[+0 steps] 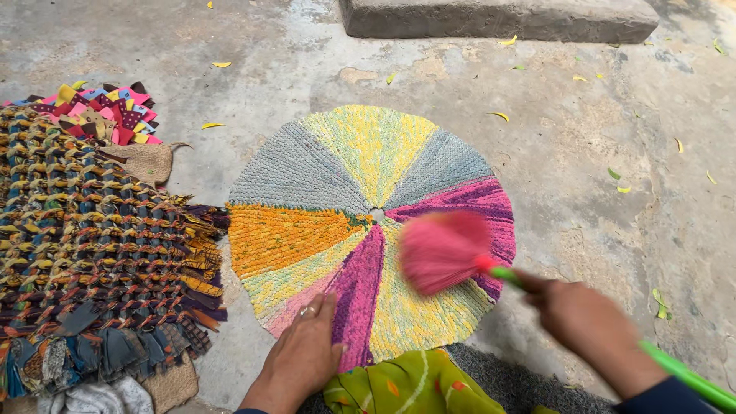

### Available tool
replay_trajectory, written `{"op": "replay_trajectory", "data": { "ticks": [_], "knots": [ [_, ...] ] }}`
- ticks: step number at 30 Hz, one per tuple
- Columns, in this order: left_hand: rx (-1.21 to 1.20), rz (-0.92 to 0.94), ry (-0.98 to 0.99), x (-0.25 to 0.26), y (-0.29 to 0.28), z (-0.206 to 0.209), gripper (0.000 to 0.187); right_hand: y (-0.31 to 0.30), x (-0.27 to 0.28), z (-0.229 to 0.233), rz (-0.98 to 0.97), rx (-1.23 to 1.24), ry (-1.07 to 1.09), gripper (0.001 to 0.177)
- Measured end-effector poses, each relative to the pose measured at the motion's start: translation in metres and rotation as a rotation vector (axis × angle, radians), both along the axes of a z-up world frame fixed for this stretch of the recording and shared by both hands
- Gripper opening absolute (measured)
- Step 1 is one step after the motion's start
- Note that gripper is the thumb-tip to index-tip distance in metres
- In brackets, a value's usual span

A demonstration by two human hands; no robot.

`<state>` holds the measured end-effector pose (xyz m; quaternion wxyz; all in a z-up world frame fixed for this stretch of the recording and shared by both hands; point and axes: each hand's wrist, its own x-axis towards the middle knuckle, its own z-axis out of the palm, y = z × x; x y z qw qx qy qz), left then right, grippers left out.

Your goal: The person spreads a woven mat flat on the ground, cleans its surface by brushing it with a broom, and then folds the mat by hand.

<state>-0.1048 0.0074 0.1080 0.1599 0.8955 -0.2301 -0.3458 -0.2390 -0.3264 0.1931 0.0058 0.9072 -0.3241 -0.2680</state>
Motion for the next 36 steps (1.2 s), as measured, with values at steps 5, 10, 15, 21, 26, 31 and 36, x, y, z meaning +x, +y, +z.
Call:
{"op": "replay_trajectory", "data": {
  "ticks": [5,10,15,21,26,31,36],
  "knots": [
    [0.136,-0.114,0.072,-0.01,0.003,-0.017,0.078,-0.03,-0.035,0.013,-0.051,-0.313,0.004,0.057],
    [0.026,0.026,-0.079,-0.006,-0.027,-0.031,0.069,0.024,-0.043,0.004,0.101,0.014,-0.287,0.064],
    [-0.161,0.203,-0.274,-0.018,-0.065,-0.032,0.067,0.008,-0.059,-0.003,0.129,0.044,-0.004,0.041],
    [0.06,0.026,-0.032,-0.038,-0.069,-0.03,0.075,-0.035,-0.07,0.031,-0.118,-0.221,0.017,0.054],
    [0.188,0.072,-0.138,-0.033,-0.056,-0.048,0.09,0.006,-0.062,0.026,0.016,-0.089,-0.021,0.062],
    [0.197,0.129,-0.107,-0.022,-0.043,-0.053,0.109,0.015,-0.063,-0.019,0.255,0.115,-0.103,0.062],
    [0.238,0.133,-0.03,-0.016,-0.043,-0.05,0.112,-0.068,-0.061,-0.019,-0.061,-0.075,-0.005,0.057]
  ]
}}
